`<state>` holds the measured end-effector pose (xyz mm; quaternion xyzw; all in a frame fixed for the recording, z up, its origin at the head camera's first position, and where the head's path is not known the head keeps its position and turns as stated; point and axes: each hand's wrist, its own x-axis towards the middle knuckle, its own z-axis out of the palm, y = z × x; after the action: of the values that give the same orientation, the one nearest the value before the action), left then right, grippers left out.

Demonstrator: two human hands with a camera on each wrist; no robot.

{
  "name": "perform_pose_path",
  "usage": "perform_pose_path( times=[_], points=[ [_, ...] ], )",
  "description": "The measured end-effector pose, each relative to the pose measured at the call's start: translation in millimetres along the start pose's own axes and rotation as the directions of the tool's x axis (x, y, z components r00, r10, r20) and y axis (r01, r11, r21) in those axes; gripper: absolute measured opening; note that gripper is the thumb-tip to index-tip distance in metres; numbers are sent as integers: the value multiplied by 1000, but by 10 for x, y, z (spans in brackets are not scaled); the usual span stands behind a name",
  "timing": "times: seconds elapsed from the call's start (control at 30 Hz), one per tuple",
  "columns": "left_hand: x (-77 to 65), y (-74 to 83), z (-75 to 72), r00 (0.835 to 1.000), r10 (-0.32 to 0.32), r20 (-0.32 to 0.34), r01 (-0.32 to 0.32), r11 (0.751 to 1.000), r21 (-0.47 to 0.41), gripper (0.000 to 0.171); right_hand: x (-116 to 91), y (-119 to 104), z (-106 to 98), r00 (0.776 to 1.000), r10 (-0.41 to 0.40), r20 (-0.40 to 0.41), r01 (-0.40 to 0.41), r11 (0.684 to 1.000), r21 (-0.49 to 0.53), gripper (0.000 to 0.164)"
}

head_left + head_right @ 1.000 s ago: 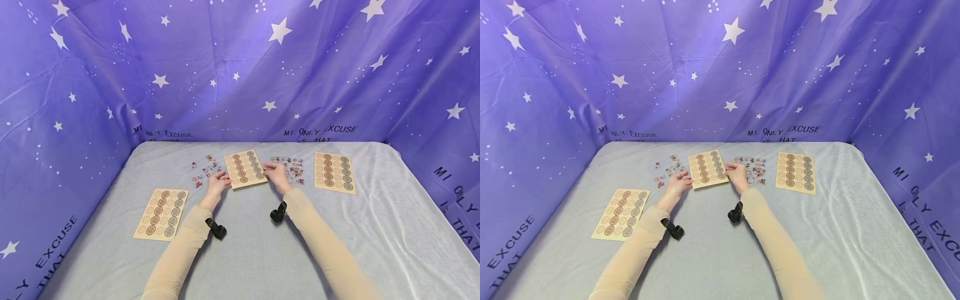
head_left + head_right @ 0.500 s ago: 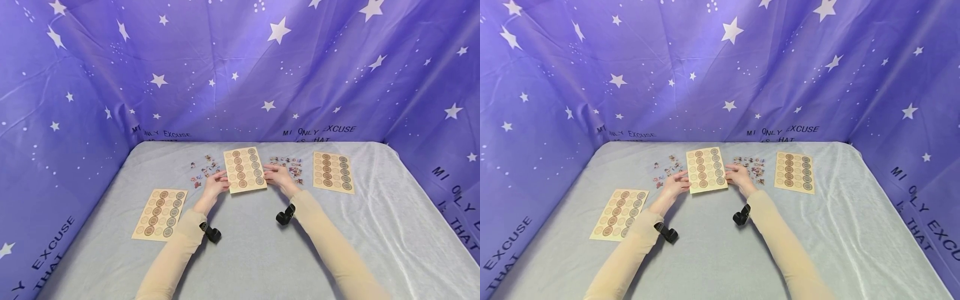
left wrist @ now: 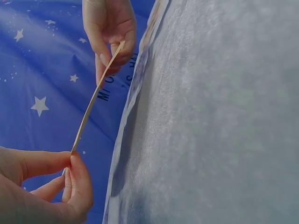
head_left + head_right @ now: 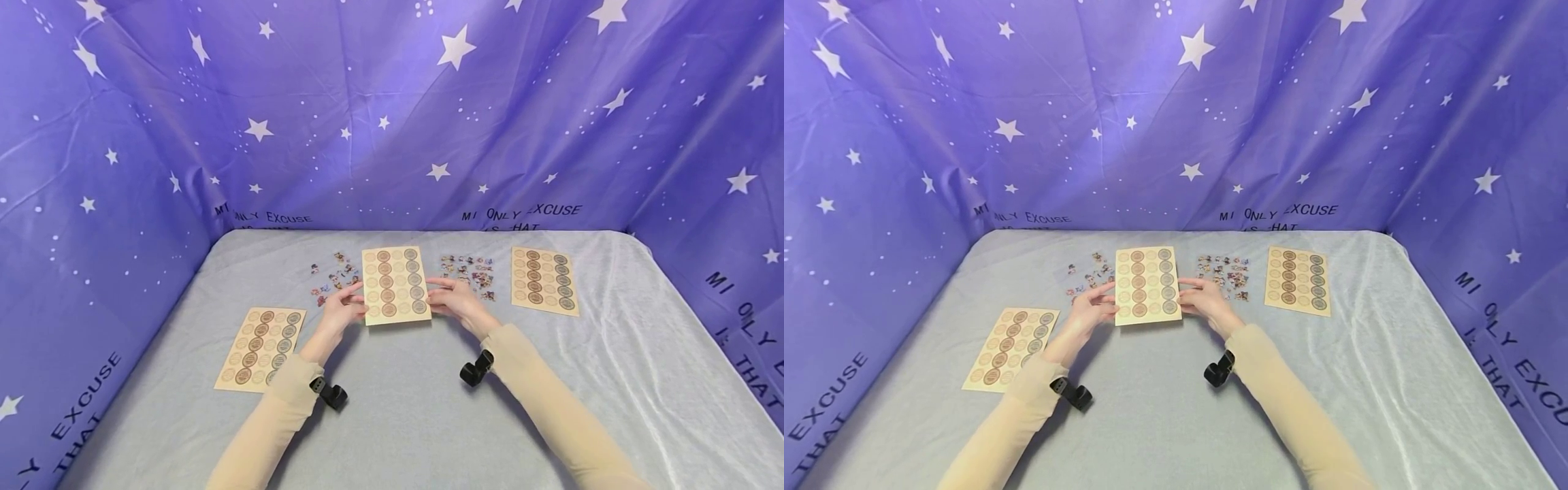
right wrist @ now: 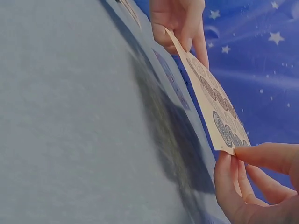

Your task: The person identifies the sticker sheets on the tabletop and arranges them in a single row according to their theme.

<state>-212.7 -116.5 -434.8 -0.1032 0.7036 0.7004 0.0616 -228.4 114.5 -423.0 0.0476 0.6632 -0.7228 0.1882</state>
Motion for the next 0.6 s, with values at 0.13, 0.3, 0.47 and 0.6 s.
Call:
perform_pose_path(
  times=[0.13, 0.3, 0.47, 0.6],
  points=[
    [-98, 4, -55, 1000, 16, 6, -16, 1000, 9, 56, -80, 25, 46, 1000, -4, 10, 4, 1000, 1, 54],
    [-189, -19, -137, 998, 50, 27, -50, 999, 1, 56, -177, 59, 123, 1000, -8, 15, 8, 1000, -6, 54],
    [-246, -48, -215, 997, 67, 48, -68, 998, 20, 55, -258, 98, 210, 1000, -16, -9, 16, 1000, -21, 54],
    [-305, -54, -273, 997, 67, 48, -69, 997, 39, 56, -283, 174, 271, 999, -20, -30, 19, 999, -37, 55]
  ],
)
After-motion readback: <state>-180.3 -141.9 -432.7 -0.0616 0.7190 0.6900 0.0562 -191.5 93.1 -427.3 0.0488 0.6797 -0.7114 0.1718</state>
